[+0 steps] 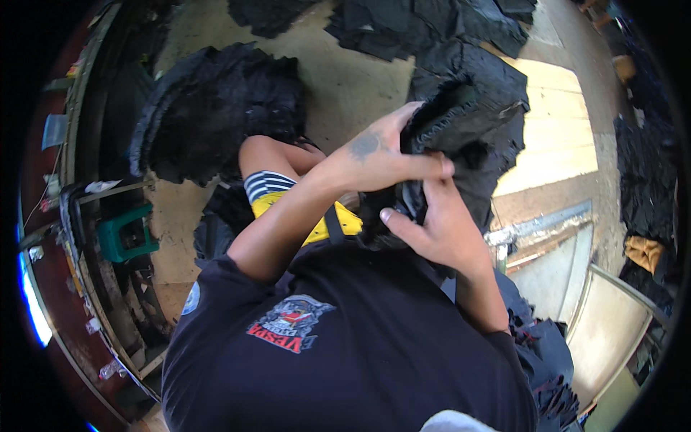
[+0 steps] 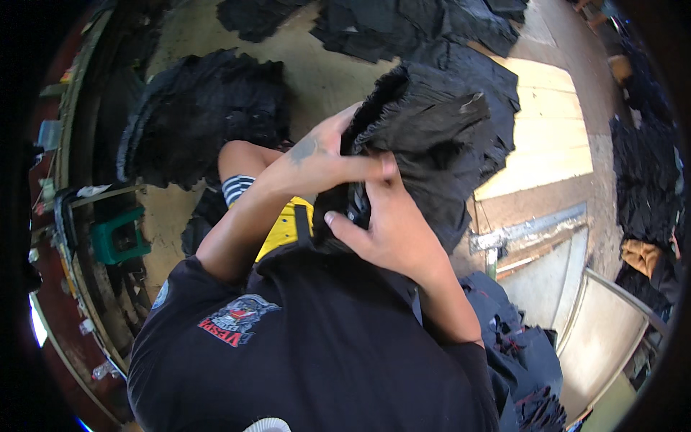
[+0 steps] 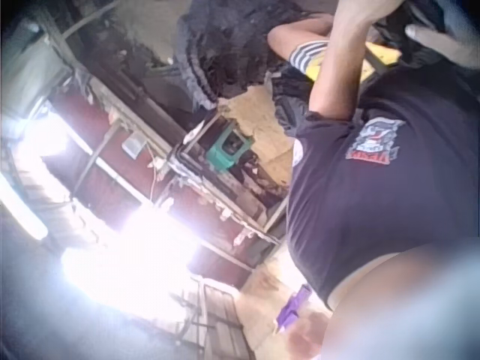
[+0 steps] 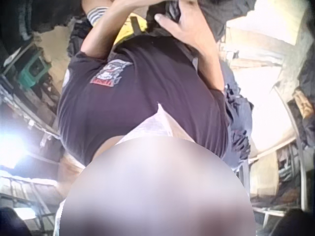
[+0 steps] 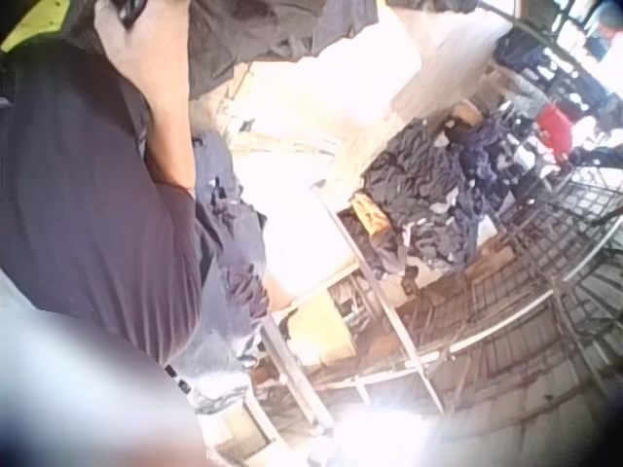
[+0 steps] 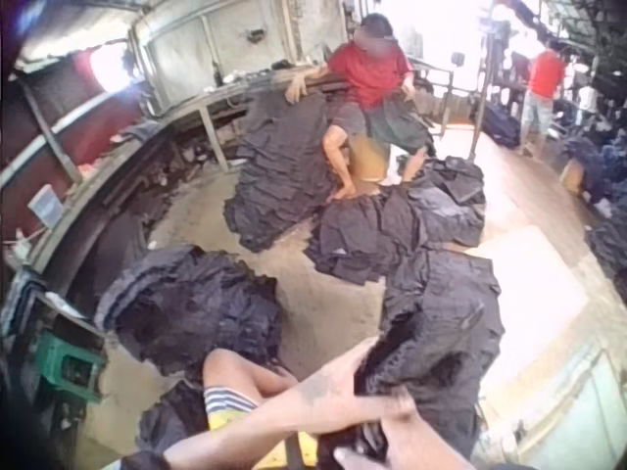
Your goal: The person sits on the floor and repeatedly picks up black fabric pieces, opens them to check the interior, and places them into a separate pile. The person continues this process for multiple items throughout the clip.
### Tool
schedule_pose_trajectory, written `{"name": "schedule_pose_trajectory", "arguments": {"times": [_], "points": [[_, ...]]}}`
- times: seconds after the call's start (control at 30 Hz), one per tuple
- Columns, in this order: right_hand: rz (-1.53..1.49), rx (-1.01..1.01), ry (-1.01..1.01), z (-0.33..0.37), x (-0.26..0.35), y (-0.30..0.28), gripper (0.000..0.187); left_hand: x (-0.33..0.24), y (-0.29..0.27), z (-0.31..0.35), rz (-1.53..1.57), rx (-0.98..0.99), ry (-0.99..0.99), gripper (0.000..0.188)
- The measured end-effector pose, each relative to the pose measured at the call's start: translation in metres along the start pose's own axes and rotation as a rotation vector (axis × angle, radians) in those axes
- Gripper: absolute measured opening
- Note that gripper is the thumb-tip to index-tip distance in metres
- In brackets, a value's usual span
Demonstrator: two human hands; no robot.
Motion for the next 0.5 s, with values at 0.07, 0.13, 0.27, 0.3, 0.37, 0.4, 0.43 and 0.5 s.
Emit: {"name": "schedule_pose_trajectory", "arguments": {"times": [0.07, 0.13, 0.27, 0.3, 0.37, 0.4, 0.43, 0.5], "points": [[-0.207, 0.093, 0.1, -0.001, 0.007, 0.002, 0.084, -0.005, -0.032, -0.012, 0.134, -0.077, -0.3, 0.038], [-0.404, 0.128, 0.04, -0.006, 0.01, 0.004, 0.077, -0.029, -0.085, -0.014, 0.187, -0.323, -0.32, 0.051], [-0.289, -0.024, 0.121, -0.009, -0.025, 0.002, 0.06, -0.136, -0.239, 0.019, -0.664, -1.106, 0.038, 0.09], [-0.23, -0.038, 0.192, -0.006, -0.04, 0.002, 0.059, -0.168, -0.266, 0.032, -0.686, -1.099, 0.163, 0.087], [-0.177, -0.054, 0.301, 0.003, -0.067, 0.003, 0.058, -0.235, -0.308, 0.06, -0.725, -1.113, 0.407, 0.076], [-0.186, -0.058, 0.348, 0.009, -0.078, 0.003, 0.057, -0.262, -0.325, 0.072, -0.772, -1.094, 0.516, 0.068], [-0.183, -0.055, 0.427, 0.016, -0.089, 0.003, 0.056, -0.286, -0.342, 0.083, -0.934, -1.133, 0.533, 0.059], [-0.205, -0.054, 0.441, 0.024, -0.102, 0.004, 0.055, -0.326, -0.38, 0.092, -1.104, -1.063, 0.551, 0.038]]}}
Point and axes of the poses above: each hand's wrist, its own z-axis away from the middle knuckle, its own y-axis out of the palm, x = y × z, the point moved 4 cm from there along -z, towards the middle knuckle, and after that the axes turned 12 degrees about -x, right-handed, at the moved point
